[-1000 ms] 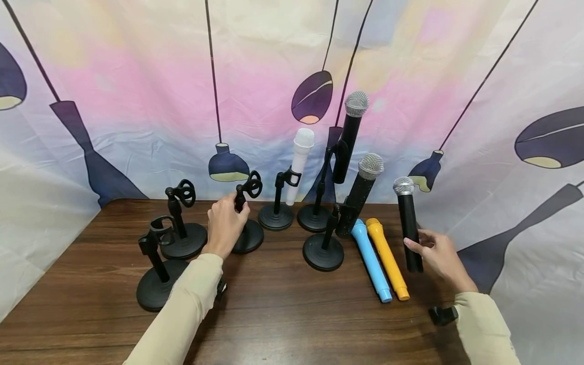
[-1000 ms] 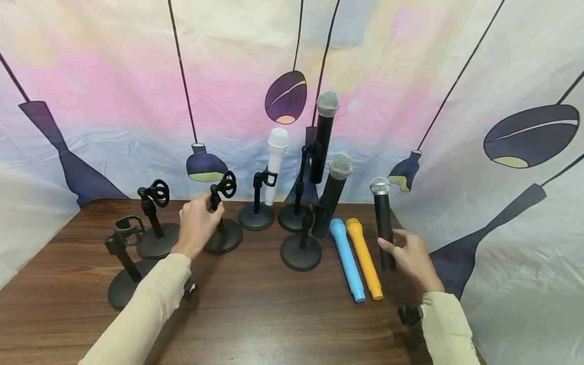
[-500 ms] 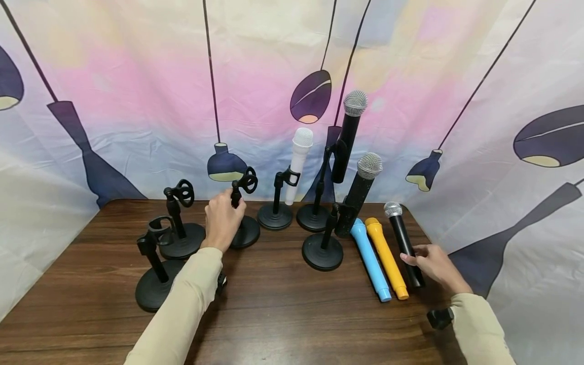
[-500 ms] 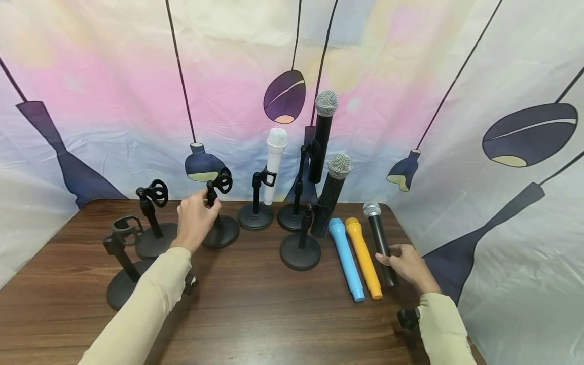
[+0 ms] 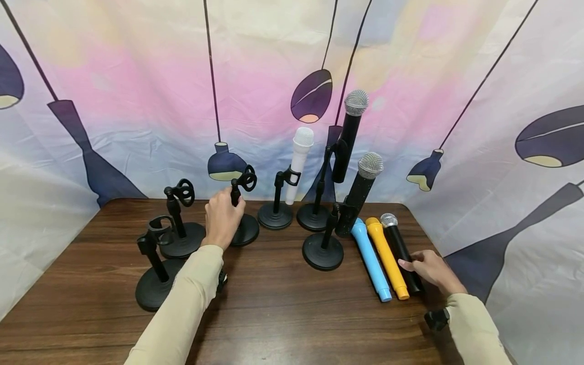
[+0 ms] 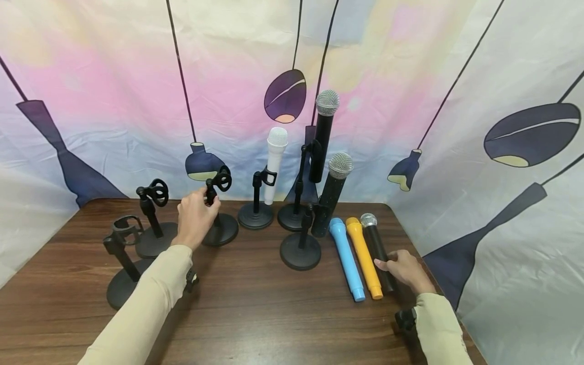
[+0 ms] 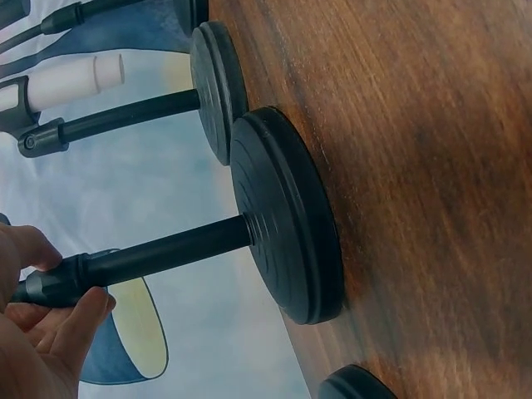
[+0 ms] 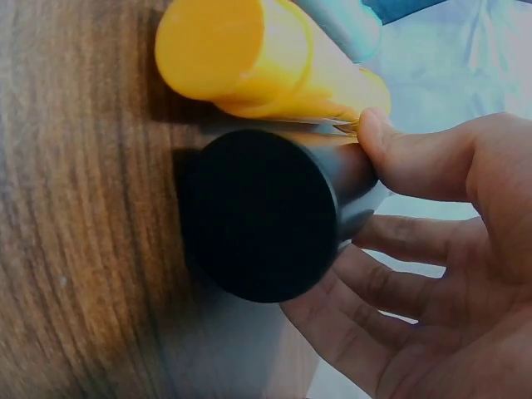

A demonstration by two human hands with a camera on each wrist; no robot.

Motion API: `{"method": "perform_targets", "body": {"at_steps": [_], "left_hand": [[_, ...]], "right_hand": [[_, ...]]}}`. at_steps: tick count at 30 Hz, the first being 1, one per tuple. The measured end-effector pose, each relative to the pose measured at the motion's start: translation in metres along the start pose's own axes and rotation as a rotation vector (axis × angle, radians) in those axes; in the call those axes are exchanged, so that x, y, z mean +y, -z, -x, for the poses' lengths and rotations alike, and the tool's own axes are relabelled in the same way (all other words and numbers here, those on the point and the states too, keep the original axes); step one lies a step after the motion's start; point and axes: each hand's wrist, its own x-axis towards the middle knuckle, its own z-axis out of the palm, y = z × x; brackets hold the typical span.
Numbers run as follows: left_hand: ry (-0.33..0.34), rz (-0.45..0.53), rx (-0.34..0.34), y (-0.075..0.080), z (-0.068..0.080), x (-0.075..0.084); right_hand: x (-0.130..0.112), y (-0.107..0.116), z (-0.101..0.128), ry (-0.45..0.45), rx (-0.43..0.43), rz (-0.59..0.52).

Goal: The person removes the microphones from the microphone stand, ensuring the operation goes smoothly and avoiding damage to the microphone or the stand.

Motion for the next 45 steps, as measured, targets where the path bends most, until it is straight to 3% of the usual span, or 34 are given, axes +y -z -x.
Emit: {"method": "perform_targets", "body": {"at_steps": [16,21,28,33,37,41,45], "left_hand": [[0.035,-0.006,-0.012,0.000,0.000,0.000],[0.047,0.009,-0.031,0.002,0.000,0.000],[0.064,0.003,-0.155,0.011,0.010,-0.003],[0.057,-0.029,-0.256,0.024,0.021,0.004],[0.047,-0.072,-0.332,0.032,0.036,0.012],[0.030,-0.087,-0.411,0.040,0.049,0.020],[0.008,-0.043,-0.496,0.046,0.060,0.029]], "right_hand": [[-0.002,-0.004,-0.003,-0.041,-0.031,-0.059],[-0.002,-0.002,-0.002,-0.001,-0.034,-0.031],[-0.014,0.012,0.016,0.091,0.059,0.066],[-0.041,0.017,0.036,0.197,0.215,0.081],[-0.070,0.015,0.050,0.274,0.291,0.081],[-0.098,0.008,0.062,0.359,0.273,0.042],[-0.122,-0.003,0.068,0.458,0.202,-0.014]]}}
